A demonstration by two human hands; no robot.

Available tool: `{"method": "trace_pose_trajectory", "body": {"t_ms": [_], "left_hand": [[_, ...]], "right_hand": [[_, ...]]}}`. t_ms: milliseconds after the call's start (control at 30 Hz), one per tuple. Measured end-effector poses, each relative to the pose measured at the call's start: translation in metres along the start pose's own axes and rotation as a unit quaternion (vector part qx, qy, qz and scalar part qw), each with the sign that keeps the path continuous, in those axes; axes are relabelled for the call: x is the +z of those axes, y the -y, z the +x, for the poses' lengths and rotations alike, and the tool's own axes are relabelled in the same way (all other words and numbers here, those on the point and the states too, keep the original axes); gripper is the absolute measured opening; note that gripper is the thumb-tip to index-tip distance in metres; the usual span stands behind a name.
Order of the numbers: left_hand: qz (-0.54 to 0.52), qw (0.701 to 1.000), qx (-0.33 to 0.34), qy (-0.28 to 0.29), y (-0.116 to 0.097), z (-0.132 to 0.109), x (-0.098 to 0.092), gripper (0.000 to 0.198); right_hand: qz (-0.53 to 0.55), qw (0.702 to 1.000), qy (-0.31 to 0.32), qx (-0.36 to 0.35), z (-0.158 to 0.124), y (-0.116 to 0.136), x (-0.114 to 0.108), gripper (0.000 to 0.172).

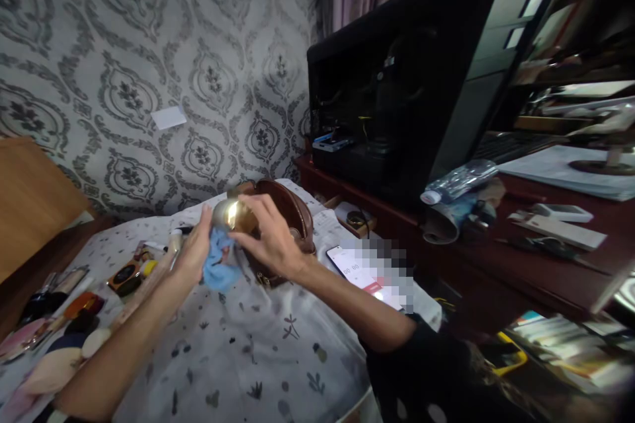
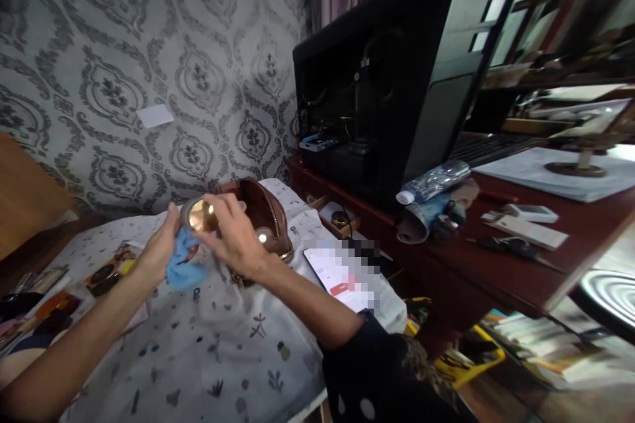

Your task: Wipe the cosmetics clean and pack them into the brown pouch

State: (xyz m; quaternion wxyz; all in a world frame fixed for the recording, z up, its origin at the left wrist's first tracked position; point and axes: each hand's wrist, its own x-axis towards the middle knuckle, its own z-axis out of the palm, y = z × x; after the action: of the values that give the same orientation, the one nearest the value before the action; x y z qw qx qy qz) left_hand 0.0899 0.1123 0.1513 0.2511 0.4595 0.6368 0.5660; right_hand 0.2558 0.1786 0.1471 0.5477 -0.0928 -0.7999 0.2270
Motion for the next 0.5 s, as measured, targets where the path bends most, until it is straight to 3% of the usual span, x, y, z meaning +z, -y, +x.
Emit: {"method": "trace_pose_trajectory", "body": {"t_ms": [33,100,167,233,300,400,500], "left_hand": [[0.027,0.999,0.021,-0.002,-0.006,0.003,0.007,0.071],[0.136,0.982,0.129,0.018,-0.015,0.007,0.019,0.059],[0.279,0.923,0.258,0.058,-0.019,0.007,0.025,0.043],[0.391,0.859,0.32,0.079,-0.019,0.003,0.027,0.036],[0.433,0.834,0.333,0.079,-0.015,-0.002,0.026,0.036],[0.405,0.844,0.346,0.064,-0.005,-0.008,0.022,0.036],[0.372,0.857,0.354,0.042,0.007,-0.012,0.02,0.038]], "right_hand": [[-0.014,1.0,-0.019,0.02,0.005,-0.004,-0.007,0.052],[-0.042,0.995,-0.059,0.068,0.015,-0.016,-0.018,0.05],[-0.066,0.988,-0.084,0.108,0.024,-0.028,-0.028,0.048],[-0.093,0.984,-0.078,0.133,0.03,-0.039,-0.035,0.048],[-0.124,0.98,-0.033,0.151,0.034,-0.047,-0.038,0.049],[-0.18,0.964,0.08,0.181,0.04,-0.052,-0.034,0.048],[-0.24,0.918,0.203,0.241,0.046,-0.058,-0.022,0.043]]}}
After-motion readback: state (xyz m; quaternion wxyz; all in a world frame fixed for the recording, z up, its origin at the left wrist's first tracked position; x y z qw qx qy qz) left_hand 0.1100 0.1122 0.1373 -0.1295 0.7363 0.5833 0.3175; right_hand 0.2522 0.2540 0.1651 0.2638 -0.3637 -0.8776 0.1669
